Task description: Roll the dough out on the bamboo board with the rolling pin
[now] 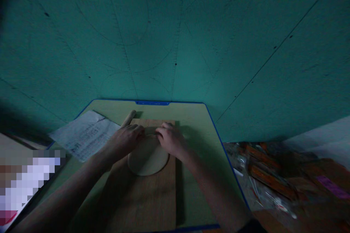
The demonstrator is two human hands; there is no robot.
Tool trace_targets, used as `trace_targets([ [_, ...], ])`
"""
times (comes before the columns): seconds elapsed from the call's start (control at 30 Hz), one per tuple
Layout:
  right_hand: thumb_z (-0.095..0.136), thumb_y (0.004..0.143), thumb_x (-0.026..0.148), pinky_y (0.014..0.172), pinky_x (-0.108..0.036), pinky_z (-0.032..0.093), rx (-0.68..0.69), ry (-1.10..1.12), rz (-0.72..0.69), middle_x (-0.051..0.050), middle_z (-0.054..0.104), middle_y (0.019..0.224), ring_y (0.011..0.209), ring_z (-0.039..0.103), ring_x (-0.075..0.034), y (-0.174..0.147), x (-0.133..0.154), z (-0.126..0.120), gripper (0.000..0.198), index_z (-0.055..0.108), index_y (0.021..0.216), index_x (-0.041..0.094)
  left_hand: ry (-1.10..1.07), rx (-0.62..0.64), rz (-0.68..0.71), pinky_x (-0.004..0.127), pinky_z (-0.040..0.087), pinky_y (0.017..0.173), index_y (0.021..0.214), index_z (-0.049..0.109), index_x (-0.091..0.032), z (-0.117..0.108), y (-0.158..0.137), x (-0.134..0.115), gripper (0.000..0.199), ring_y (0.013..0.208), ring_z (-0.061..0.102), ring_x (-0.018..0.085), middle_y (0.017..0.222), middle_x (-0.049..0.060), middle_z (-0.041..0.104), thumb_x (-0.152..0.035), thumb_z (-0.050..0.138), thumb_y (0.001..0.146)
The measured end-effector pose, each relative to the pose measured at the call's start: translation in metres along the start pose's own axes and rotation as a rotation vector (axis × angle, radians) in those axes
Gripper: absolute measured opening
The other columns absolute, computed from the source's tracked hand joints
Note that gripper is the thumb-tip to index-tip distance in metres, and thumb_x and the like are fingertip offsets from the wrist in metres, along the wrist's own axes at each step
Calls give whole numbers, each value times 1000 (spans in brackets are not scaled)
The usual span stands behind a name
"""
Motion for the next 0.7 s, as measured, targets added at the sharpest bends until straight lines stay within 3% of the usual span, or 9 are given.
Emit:
trace_targets([
  [0.1, 57, 90, 5, 83, -27, 44, 23, -113, -73, -5, 64, 98, 96, 58, -16, -1, 14, 3, 19, 70, 91, 18, 19, 22, 54, 44, 48, 96, 100, 69, -19, 3, -2, -13, 18, 84, 64, 20, 88, 4, 68, -16, 52, 95],
  [0.23, 56, 93, 8, 81, -28, 43, 35, -208, -107, -6, 64, 93, 92, 58, -17, -1, 21, 7, 18, 70, 84, 16, -30, 65, 71, 34, 51, 81, 97, 70, -18, 9, -4, -18, 17, 89, 63, 21, 93, 7, 67, -12, 55, 93],
  [0.37, 57, 95, 12, 76, -29, 42, -5, -197, -140, -4, 63, 85, 86, 57, -17, -1, 20, 6, 21, 69, 79, 18, -27, 47, 59, 36, 50, 82, 84, 72, -18, 9, -1, -10, 20, 85, 61, 20, 85, 6, 64, -16, 55, 95],
  [0.47, 58, 94, 11, 77, -29, 42, -27, -185, -126, -4, 65, 86, 86, 58, -17, 0, 18, 3, 16, 70, 87, 19, -25, 32, 55, 37, 51, 82, 82, 72, -18, 8, -1, -5, 23, 81, 61, 19, 80, 4, 62, -21, 55, 96],
  [0.6, 54, 95, 9, 81, -31, 43, -44, -262, -127, -7, 66, 91, 93, 58, -20, -3, 25, -1, 20, 70, 87, 17, 33, -40, 64, 41, 51, 83, 99, 71, -18, -1, -9, -9, 19, 87, 61, 22, 91, 6, 66, -20, 51, 97],
  [0.7, 48, 97, 7, 85, -33, 44, -25, -309, -159, -9, 66, 100, 97, 58, -21, -10, 37, 2, 24, 69, 94, 17, 8, -14, 80, 40, 52, 86, 107, 67, -17, 1, -19, -23, 20, 98, 61, 24, 105, 8, 67, -16, 51, 96],
])
Point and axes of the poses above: each hand's wrist, its own y-axis towards the middle knuckle, its own z-axis out of the palm, x = y × z, the point moved 10 cm from there along y, towards the middle knuckle
